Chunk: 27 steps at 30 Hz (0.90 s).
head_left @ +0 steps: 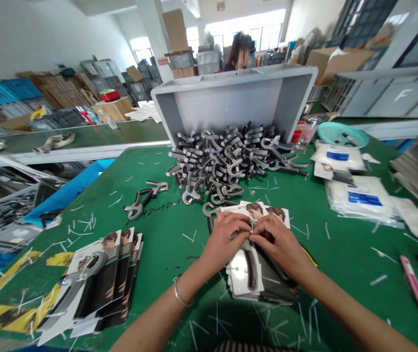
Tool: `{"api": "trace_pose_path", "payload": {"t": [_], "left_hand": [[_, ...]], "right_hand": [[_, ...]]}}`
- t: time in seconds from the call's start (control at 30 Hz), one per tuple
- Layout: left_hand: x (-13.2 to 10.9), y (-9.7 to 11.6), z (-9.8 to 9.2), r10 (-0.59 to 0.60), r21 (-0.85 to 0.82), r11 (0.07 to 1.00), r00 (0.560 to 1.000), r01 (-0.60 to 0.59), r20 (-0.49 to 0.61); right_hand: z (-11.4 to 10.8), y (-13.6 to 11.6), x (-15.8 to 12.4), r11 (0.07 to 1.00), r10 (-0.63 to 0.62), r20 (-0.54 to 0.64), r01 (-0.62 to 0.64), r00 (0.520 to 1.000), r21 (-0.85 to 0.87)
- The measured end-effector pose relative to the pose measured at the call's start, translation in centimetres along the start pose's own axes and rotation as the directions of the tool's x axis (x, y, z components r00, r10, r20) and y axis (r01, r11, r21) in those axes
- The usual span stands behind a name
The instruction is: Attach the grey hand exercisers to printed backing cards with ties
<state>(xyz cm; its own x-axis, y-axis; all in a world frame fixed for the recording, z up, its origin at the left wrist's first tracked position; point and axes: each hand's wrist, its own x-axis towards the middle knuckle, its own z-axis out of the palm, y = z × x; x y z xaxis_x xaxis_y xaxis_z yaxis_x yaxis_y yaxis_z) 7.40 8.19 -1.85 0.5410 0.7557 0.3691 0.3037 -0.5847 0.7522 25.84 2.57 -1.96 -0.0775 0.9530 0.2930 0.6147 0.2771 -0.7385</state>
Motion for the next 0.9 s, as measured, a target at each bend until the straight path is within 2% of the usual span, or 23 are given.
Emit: {"api": "trace_pose_path", "payload": {"t": [0.13,0.3,0.47,0.57,0.73,0.9], "left_hand": [[-0.6,0.0,0.7,-0.020,-0.054,0.998,1.000,0.018,-0.022],[-0.9,-0.3,1.5,-0.045,-0.091,0.995,0.997,0.040,-0.058],[-1.2,-0.2,1.7,-0.026,-0.071,0.997,0.997,0.021,-0.070],[-1.2,-0.2,1.6,-0.036,-0.060,0.998,0.995,0.031,-0.090],[-1.1,-0.1,1.4,-0.101,-0.102,0.990,0.991,0.093,-0.083],[-1.0,0.0,1.3,-0.094,-0.114,0.990,0.993,0.086,-0.072]], "right_hand": [[0.1,0.1,-1.0,0.998,0.006,0.023,-0.007,1.000,0.069],[-0.2,0.0,-2.4,0.997,-0.050,0.070,0.046,0.996,0.058],[-0.8,-0.3,-2.2,0.994,-0.036,0.038,0.032,0.999,0.103],[-0.7,-0.3,-1.7,0.998,-0.019,0.053,0.016,0.998,0.058],[-0.5,0.0,-1.5,1.000,-0.014,0.143,0.015,0.990,-0.010],[-0.6,-0.2,-1.6,0.999,-0.011,0.173,0.016,0.985,-0.029]]}}
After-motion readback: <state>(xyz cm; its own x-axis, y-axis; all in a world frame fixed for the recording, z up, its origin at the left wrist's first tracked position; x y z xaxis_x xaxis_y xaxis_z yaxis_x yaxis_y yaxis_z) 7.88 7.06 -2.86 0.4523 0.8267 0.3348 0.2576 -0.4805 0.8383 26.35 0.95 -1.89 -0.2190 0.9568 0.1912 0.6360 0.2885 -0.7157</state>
